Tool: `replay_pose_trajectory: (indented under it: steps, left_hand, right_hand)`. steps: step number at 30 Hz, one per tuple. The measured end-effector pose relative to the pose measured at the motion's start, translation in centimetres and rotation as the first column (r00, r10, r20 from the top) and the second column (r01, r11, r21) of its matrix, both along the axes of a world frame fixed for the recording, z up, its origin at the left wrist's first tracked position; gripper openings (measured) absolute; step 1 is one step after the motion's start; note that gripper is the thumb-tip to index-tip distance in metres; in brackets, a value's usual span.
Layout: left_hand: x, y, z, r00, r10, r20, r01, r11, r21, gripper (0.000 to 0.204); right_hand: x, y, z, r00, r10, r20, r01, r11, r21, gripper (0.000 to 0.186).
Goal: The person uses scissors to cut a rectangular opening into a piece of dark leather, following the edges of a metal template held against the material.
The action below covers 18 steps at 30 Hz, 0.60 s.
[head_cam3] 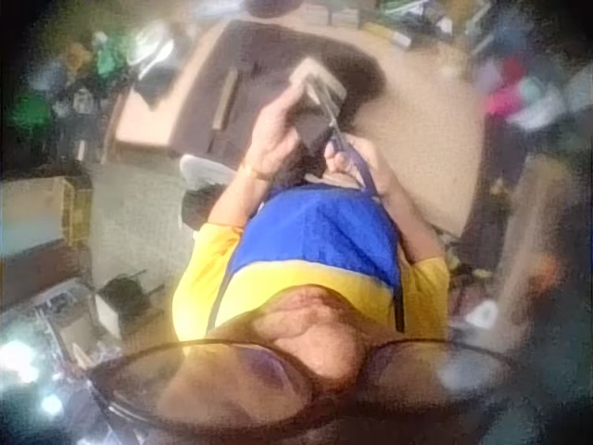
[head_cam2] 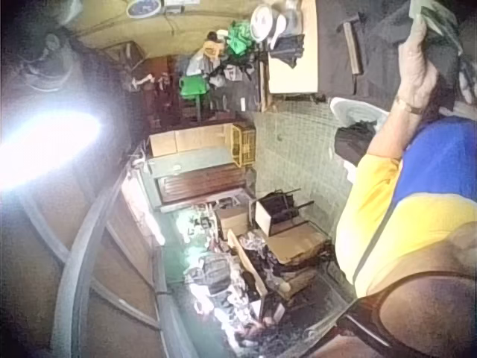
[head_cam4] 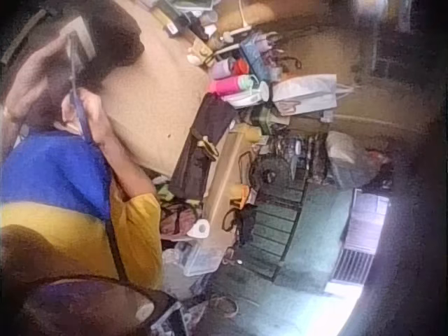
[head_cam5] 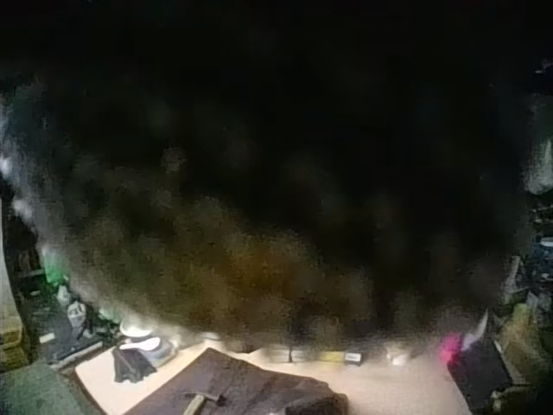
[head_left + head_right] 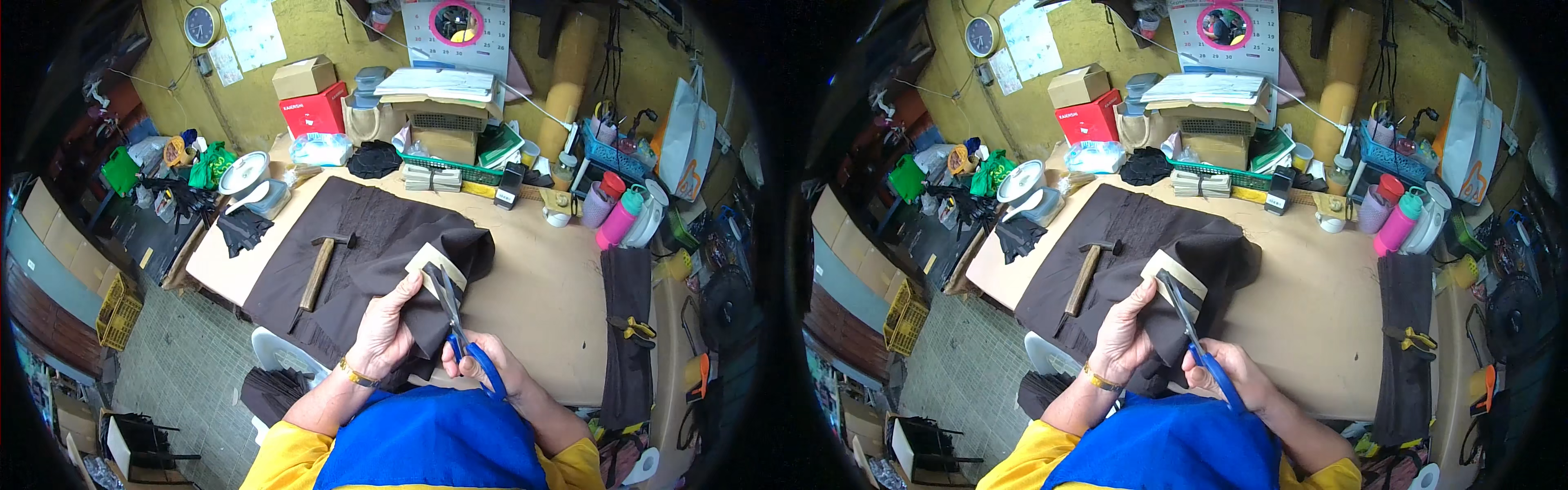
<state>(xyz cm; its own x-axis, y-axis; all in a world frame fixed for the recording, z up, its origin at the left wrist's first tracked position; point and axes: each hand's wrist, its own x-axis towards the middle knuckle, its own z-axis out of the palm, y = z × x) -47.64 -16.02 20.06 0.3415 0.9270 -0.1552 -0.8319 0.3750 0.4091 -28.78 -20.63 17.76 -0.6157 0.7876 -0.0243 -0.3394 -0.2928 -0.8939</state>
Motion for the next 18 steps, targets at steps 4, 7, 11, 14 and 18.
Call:
replay_pose_trajectory:
  steps: [4, 7, 11, 14, 18]
  left_hand:
    - [0.3, -0.2, 0.9, 0.994, 0.075, -0.081, -0.070, 0.996, 0.058, 0.033]
    - [0.6, -0.4, 1.2, 0.968, 0.168, -0.188, -0.144, 0.981, 0.134, 0.033]
    - [0.9, -0.7, 1.2, 0.916, 0.267, -0.298, -0.198, 0.950, 0.242, 0.033]
    - [1.0, -0.9, 1.3, 0.904, 0.289, -0.316, -0.210, 0.942, 0.260, 0.032]
    - [0.7, -0.7, 1.3, 0.909, 0.274, -0.314, -0.194, 0.945, 0.262, 0.032]
  right_hand:
    - [0.0, 0.0, -0.1, 0.998, -0.020, 0.056, 0.018, 0.999, 0.042, 0.039]
    - [0.2, 0.1, 0.4, 0.985, -0.035, 0.166, 0.021, 0.996, 0.086, 0.057]
    - [0.1, 0.5, 0.7, 0.980, -0.052, 0.194, 0.030, 0.993, 0.116, 0.056]
    - [-0.5, 0.6, 0.3, 0.990, -0.084, 0.110, 0.069, 0.989, 0.132, 0.040]
    - [-0.4, 0.8, 0.2, 0.999, -0.037, 0.023, 0.035, 0.997, 0.072, 0.033]
